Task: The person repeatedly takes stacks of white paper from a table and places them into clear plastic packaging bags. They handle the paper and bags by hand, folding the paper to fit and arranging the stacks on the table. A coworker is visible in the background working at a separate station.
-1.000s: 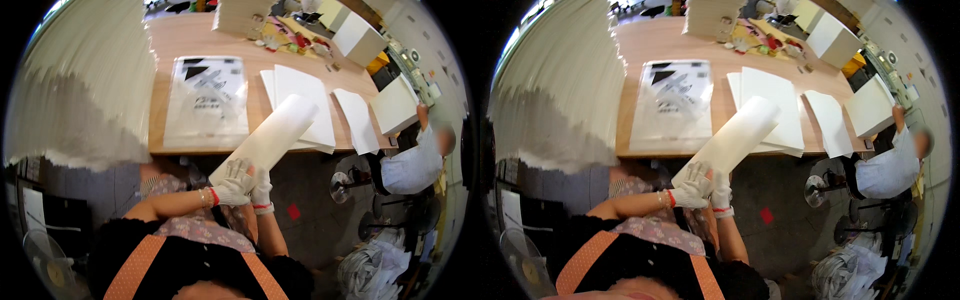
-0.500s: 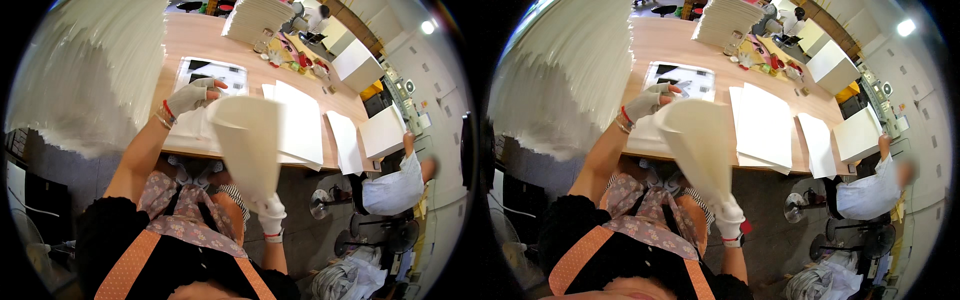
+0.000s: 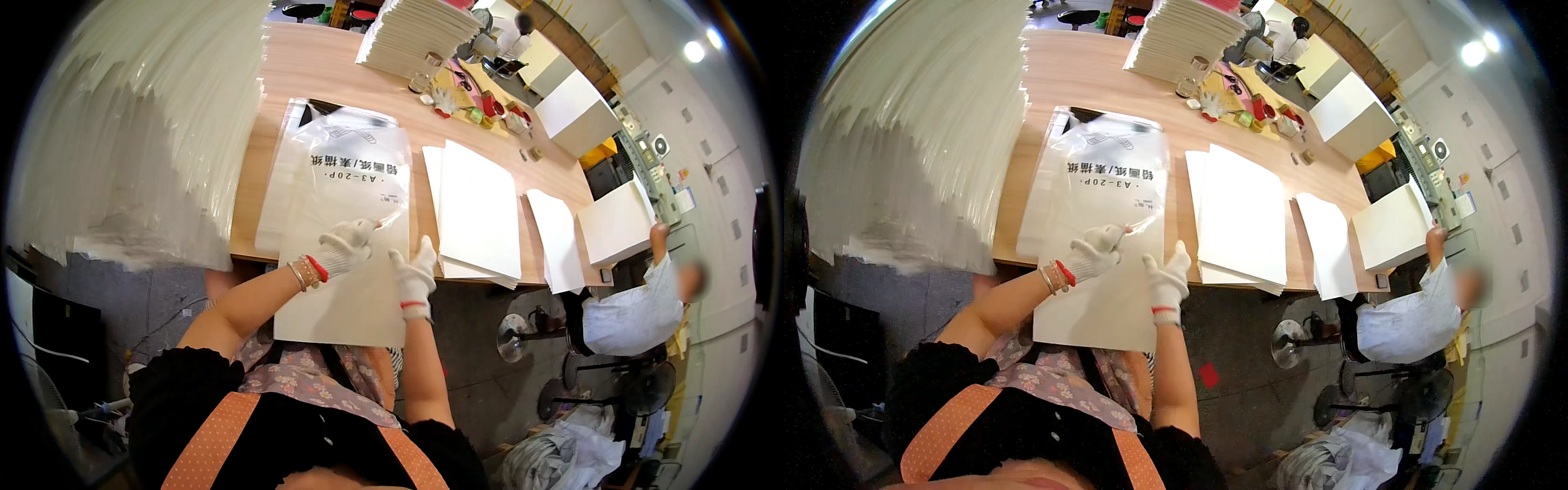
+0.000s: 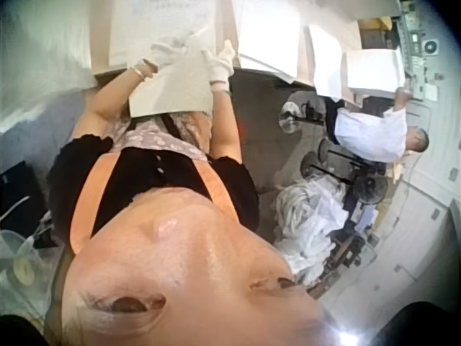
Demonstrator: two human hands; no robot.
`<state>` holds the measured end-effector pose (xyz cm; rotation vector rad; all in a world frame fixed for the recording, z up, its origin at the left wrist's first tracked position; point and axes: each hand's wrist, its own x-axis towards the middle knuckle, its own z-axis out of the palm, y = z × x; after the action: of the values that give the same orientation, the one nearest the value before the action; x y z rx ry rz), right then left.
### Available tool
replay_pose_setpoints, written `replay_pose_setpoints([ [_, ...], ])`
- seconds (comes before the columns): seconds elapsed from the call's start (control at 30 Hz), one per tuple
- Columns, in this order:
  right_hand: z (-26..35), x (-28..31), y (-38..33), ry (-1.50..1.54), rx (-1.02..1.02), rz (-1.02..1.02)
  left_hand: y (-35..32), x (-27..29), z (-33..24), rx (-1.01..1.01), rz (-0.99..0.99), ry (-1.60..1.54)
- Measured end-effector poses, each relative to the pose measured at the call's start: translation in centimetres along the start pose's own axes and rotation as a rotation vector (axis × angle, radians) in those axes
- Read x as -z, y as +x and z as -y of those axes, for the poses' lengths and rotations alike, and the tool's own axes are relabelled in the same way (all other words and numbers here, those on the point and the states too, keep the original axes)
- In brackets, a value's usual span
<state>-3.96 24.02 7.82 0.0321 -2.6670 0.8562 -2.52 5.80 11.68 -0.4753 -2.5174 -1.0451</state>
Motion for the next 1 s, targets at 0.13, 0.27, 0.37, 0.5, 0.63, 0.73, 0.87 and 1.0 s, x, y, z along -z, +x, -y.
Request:
replay_pose_setpoints([
  [0.13,-0.4,-4.9,5.0,-0.065,-0.131,0.226,-2.6,-1.6,7.9,-0.335,-0.153,0.252],
  [0.27,-3.4,-6.5,9.0,-0.23,-0.125,0.353,-2.0,3.4,14.9,-0.024,-0.305,0.525],
  [0.37,-1.8,-5.8,8.9,-0.291,-0.108,0.521,-3.3,3.2,17.9,0.499,-0.285,-0.279],
  [0.5,0.6,-0.8,4.5,-0.393,0.012,0.807,-5.9,5.2,13.8,0.702,-0.194,-0.591],
  [0.63,-0.4,1.7,-2.2,-0.201,0.153,0.968,-11.8,6.3,9.8,0.741,-0.165,-0.563],
  [0.73,-1.3,3.9,-7.8,0.055,0.164,1.055,-18.9,7.7,5.6,0.813,-0.157,-0.596],
  [0.87,-2.0,7.0,-17.1,0.455,0.098,0.98,-25.5,11.1,-1.6,0.537,0.045,-0.303],
  [1.0,-1.3,8.4,-20.0,0.603,0.089,0.826,-29.4,10.0,-0.1,0.201,0.103,-0.114],
])
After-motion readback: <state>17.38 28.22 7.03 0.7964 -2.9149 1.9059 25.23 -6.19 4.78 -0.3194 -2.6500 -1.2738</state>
